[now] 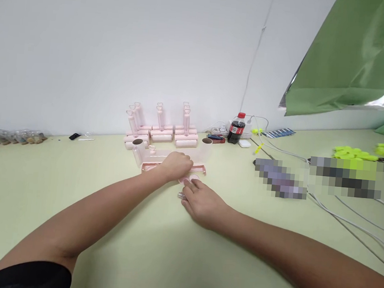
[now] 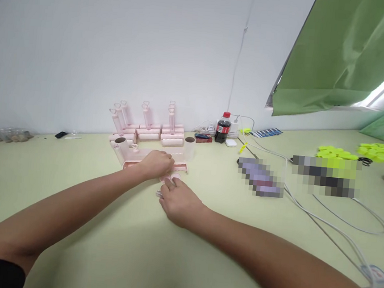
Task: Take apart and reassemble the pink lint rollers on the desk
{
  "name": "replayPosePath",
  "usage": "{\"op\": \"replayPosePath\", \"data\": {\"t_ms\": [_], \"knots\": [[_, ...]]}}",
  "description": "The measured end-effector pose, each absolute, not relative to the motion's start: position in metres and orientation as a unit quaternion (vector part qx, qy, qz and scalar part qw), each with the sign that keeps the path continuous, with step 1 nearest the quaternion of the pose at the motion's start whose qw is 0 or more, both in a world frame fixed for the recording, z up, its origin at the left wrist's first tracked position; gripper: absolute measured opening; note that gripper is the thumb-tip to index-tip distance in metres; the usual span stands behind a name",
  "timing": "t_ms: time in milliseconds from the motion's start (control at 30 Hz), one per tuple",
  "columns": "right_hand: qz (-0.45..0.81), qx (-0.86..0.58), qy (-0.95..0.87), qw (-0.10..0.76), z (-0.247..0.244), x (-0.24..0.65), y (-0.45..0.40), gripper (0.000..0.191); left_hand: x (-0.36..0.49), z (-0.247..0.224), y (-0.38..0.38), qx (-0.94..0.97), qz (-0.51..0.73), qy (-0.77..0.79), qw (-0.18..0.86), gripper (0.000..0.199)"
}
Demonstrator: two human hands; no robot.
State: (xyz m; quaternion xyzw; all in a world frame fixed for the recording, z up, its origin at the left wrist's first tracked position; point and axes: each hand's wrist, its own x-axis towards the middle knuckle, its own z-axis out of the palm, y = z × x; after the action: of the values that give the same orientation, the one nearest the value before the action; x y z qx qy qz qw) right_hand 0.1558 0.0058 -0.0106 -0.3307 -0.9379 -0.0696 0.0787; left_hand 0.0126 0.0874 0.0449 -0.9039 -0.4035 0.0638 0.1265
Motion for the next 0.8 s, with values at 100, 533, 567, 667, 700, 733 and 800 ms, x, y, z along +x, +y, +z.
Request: {"op": "replayPosePath", "data": {"t_ms": [100, 533, 567, 667, 700, 733, 800], "knots": [[-0.085, -0.303, -0.948, 0.052, -0.010, 0.154, 0.007, 0.037, 0.014, 0.042, 0.087, -0.907, 0.057, -0.398, 0.127, 0.017], [-0.013, -0.383, -0.919, 0.094, 0.003, 0.144, 0.024, 0.030, 0.009, 0.040, 0.086, -0.905, 0.011, -0.406, 0.128, 0.013], [-0.010, -0.386, -0.918, 0.096, 0.002, 0.144, 0.025, 0.031, 0.008, 0.042, 0.085, -0.904, 0.007, -0.409, 0.124, 0.013], [0.001, -0.389, -0.917, 0.091, 0.002, 0.143, 0.026, 0.031, 0.003, 0.048, 0.082, -0.894, -0.013, -0.434, 0.110, 0.013], [0.002, -0.388, -0.917, 0.089, 0.003, 0.143, 0.025, 0.031, 0.002, 0.050, 0.081, -0.887, -0.029, -0.450, 0.105, 0.014], [0.003, -0.387, -0.918, 0.087, 0.003, 0.143, 0.025, 0.031, 0.000, 0.054, 0.078, -0.877, -0.051, -0.468, 0.098, 0.016], [0.002, -0.383, -0.920, 0.088, 0.003, 0.143, 0.026, 0.032, -0.004, 0.060, 0.070, -0.852, -0.117, -0.503, 0.082, 0.024]]}}
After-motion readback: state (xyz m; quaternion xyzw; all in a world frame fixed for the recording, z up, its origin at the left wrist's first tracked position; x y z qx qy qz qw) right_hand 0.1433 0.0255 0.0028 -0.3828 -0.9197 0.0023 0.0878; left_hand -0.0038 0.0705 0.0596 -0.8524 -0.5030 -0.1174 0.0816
